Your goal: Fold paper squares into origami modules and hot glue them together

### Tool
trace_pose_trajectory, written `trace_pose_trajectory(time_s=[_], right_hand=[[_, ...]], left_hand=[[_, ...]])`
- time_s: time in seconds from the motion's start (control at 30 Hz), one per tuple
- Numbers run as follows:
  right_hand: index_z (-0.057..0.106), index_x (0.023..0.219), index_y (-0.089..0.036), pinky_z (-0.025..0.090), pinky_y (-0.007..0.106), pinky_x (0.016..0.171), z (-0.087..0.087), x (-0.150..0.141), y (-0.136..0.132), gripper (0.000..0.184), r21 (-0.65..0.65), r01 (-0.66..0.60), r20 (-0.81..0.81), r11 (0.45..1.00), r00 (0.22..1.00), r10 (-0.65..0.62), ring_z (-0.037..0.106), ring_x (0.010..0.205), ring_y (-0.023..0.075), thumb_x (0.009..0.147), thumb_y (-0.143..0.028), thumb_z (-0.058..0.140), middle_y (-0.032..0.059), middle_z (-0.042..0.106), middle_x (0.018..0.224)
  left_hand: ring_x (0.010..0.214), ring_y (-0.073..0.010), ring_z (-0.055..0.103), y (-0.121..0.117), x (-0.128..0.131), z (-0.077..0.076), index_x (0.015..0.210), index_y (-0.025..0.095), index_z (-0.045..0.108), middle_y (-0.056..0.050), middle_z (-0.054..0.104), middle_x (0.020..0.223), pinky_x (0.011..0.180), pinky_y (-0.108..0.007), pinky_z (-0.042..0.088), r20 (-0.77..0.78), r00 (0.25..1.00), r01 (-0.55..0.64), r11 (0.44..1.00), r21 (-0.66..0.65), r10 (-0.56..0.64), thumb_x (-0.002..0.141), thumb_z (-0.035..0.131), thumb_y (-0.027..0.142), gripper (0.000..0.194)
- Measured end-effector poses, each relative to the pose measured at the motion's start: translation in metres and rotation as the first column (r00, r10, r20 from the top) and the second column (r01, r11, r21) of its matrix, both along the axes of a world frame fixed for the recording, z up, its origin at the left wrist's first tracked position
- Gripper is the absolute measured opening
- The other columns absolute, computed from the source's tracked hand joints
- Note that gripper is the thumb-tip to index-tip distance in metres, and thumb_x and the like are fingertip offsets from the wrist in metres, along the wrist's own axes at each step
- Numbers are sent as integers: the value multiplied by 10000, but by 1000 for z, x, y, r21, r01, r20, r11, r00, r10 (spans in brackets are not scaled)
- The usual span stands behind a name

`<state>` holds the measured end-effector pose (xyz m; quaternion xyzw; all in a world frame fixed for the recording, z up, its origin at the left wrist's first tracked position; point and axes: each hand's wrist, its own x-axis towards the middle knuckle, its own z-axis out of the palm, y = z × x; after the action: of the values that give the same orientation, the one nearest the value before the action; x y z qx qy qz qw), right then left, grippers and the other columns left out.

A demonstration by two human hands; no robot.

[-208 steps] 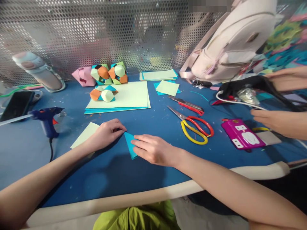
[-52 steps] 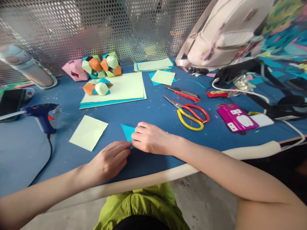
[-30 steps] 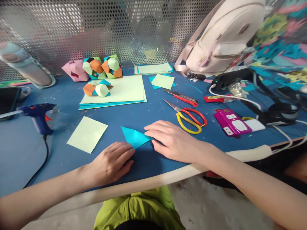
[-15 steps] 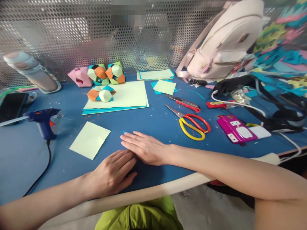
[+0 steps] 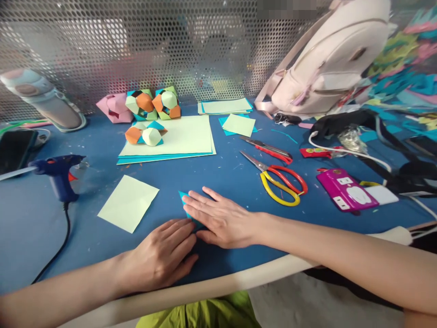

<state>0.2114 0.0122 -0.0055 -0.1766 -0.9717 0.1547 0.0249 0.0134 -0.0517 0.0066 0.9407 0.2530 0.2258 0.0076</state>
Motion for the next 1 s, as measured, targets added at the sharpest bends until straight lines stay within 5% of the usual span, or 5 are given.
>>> trace_pose_trajectory(time_s=[0.2, 0.5, 1.0], right_hand=[[257, 1415, 2, 42, 506, 1146, 8, -10, 16, 764, -118, -73, 39, 990, 996, 78, 91, 1414, 267, 916, -577, 268, 206, 174, 1500], [218, 1433, -20, -22, 505, 1142, 2, -23, 34, 833, -61, -116, 12, 991, 993, 117, 82, 1417, 265, 876, -630, 318, 186, 176, 1507], [91, 1471, -113, 170, 580, 1094, 4, 77, -32, 817, 135, 194, 77, 972, 976, -206, 189, 1396, 293, 878, -584, 396, 174, 222, 1503]], left_hand=[[843, -282, 665, 0, -1, 0, 731, 82, 605, -156, 669, 762, 690, -403, 577, 39, 999, 7, 1000, -9, -6, 806, 504, 155, 146], [861, -252, 671, 1, -3, 0, 759, 105, 600, -135, 678, 775, 729, -366, 581, 35, 999, -5, 1000, -16, 6, 816, 495, 173, 137], [832, -257, 682, -1, -2, -2, 761, 104, 585, -154, 686, 816, 684, -353, 581, 25, 1000, -14, 998, 57, 13, 828, 504, 182, 131]])
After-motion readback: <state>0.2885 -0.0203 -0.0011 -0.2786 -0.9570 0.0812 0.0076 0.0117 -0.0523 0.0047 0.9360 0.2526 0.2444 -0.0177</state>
